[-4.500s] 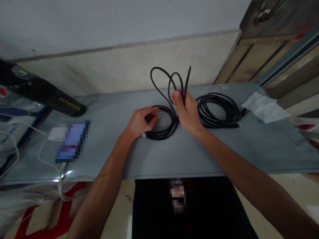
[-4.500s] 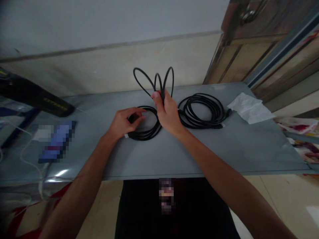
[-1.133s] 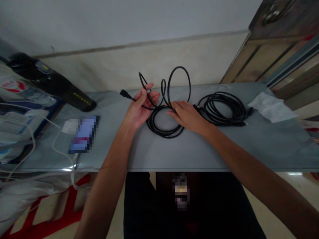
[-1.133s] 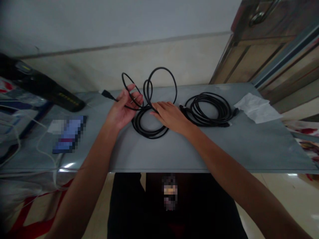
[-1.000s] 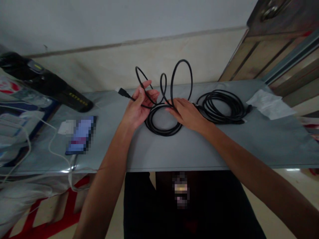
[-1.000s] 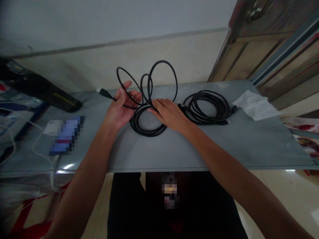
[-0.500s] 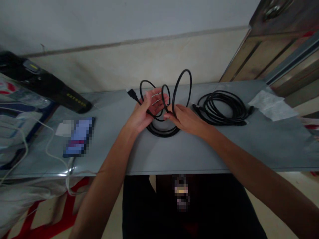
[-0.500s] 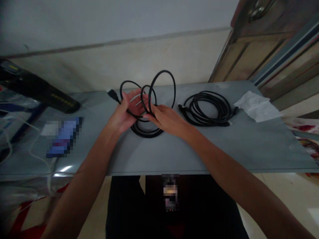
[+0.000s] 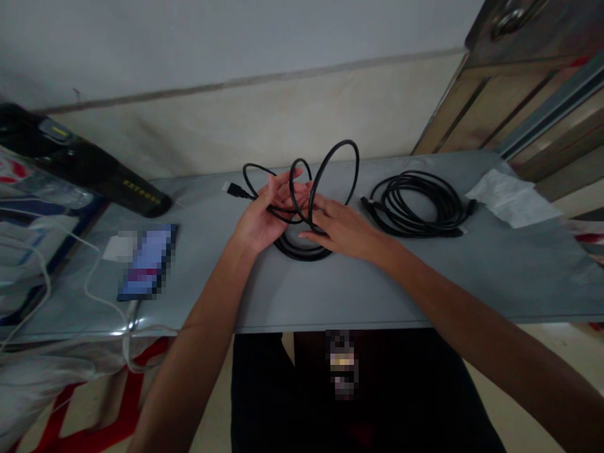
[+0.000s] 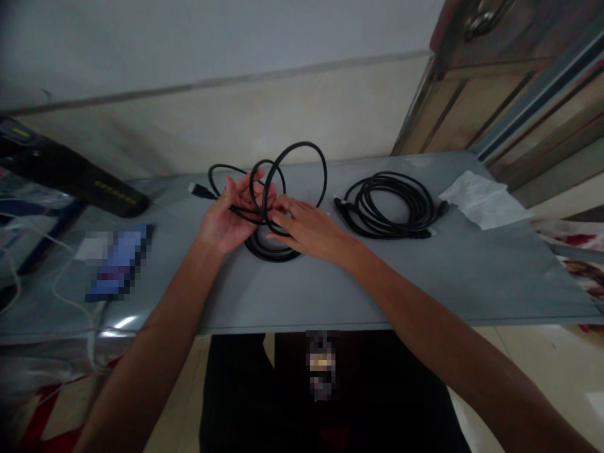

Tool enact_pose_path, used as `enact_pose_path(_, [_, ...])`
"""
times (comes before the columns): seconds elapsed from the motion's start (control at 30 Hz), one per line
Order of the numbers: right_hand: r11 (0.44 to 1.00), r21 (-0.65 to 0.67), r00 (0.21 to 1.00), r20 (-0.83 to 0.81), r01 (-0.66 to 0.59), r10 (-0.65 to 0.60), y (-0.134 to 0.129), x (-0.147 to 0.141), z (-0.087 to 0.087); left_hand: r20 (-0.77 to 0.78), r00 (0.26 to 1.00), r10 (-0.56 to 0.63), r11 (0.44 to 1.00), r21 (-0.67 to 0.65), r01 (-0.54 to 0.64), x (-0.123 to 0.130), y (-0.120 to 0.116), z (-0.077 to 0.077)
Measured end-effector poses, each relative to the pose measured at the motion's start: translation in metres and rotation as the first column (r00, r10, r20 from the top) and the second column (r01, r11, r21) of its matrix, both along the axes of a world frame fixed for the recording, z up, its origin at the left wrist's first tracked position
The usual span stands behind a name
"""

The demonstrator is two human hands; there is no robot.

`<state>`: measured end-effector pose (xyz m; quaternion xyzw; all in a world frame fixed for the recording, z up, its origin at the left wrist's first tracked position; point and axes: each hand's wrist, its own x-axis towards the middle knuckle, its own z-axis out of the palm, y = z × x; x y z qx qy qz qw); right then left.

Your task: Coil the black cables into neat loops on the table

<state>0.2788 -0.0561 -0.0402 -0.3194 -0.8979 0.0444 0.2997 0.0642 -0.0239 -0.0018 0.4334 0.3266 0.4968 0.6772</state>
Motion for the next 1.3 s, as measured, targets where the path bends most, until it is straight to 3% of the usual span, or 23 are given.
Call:
enact_pose_path(0.23, [0.999,0.042,1.000,0.000,-0.021,0.021,0.003,-0.001,-0.001,0.055,0.997,0.055,0.996,-0.074,-0.051,0.000,-0.006,0.009])
enact_pose_path(0.43, [0.995,0.098,0.999,0.038,0.003,-0.007,0.003,0.001,0.001,0.137,0.982,-0.131,0.971,-0.180,0.155,-0.005,-0.014,0.016])
enact_pose_path(0.67, [0.981,0.194,0.999,0.035,0.023,-0.030,0.006,0.007,0.001,0.076,0.958,-0.278,0.935,-0.205,0.288,-0.002,-0.014,0.019])
enact_pose_path(0.87, [0.987,0.162,1.000,0.010,0.017,-0.019,0.008,0.011,0.001,0.008,0.972,-0.235,0.960,-0.156,0.233,0.002,-0.012,0.021])
enact_pose_path(1.1, [0.991,0.100,0.992,-0.099,0.086,-0.076,0.005,0.012,0.006,-0.044,0.996,-0.082,0.987,-0.145,0.075,-0.002,-0.005,0.011])
enact_pose_path(1.3, [0.973,0.169,0.978,-0.162,0.160,-0.133,0.006,0.015,0.011,-0.070,0.997,-0.025,0.999,-0.040,0.022,-0.003,0.000,0.006])
